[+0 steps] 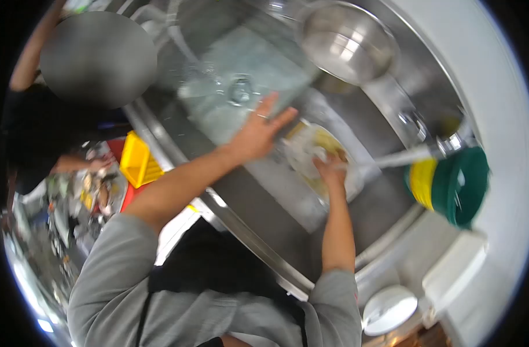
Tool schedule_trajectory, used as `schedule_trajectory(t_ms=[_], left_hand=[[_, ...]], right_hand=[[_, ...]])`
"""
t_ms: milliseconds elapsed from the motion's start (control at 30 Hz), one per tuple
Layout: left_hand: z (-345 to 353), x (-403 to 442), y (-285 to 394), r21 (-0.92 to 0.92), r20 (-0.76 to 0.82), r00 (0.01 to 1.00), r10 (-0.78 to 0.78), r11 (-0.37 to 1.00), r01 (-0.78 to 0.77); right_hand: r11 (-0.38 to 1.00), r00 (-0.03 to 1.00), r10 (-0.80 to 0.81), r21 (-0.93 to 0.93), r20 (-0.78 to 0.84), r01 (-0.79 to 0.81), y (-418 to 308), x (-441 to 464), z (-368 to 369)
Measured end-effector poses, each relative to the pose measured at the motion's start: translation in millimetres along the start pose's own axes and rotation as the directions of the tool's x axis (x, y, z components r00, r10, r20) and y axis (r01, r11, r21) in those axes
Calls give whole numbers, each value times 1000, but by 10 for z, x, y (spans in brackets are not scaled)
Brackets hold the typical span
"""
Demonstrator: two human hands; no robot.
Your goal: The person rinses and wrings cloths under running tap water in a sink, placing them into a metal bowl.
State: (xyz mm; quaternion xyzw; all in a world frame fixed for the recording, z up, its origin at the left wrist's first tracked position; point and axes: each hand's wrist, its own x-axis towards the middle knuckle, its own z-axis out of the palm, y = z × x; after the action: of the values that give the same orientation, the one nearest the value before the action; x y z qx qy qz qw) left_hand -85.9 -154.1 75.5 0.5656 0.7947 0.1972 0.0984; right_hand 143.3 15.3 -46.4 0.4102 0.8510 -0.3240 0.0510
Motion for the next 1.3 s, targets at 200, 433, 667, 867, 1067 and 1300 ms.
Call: schedule_trajectory(t_ms=[200, 433, 667, 867, 1067, 1300], left_hand=[[-244, -6, 83, 27, 190, 978, -87, 996, 83], [-89, -41, 77, -55, 114, 989, -90, 994, 97], [-221, -157, 135, 25, 76, 997, 24, 999, -26], [-205, -525, 47, 136, -11, 960, 280, 951, -276], [-381, -363, 280, 148, 285, 950, 123, 974, -171], [-383, -351, 314, 244, 264, 959, 103, 955, -170]], right_hand=[[343, 920, 29, -868, 391, 358, 993, 495, 1983], [868, 716, 163, -444, 679, 224, 276, 656, 866], [978, 989, -129, 155, -79, 140, -164, -213, -500], [987, 976, -94, 108, -197, 117, 253, -25, 433], [892, 911, 392, -297, 129, -341, 509, 221, 1305], [934, 941, 324, 126, 93, -334, 355, 142, 463]])
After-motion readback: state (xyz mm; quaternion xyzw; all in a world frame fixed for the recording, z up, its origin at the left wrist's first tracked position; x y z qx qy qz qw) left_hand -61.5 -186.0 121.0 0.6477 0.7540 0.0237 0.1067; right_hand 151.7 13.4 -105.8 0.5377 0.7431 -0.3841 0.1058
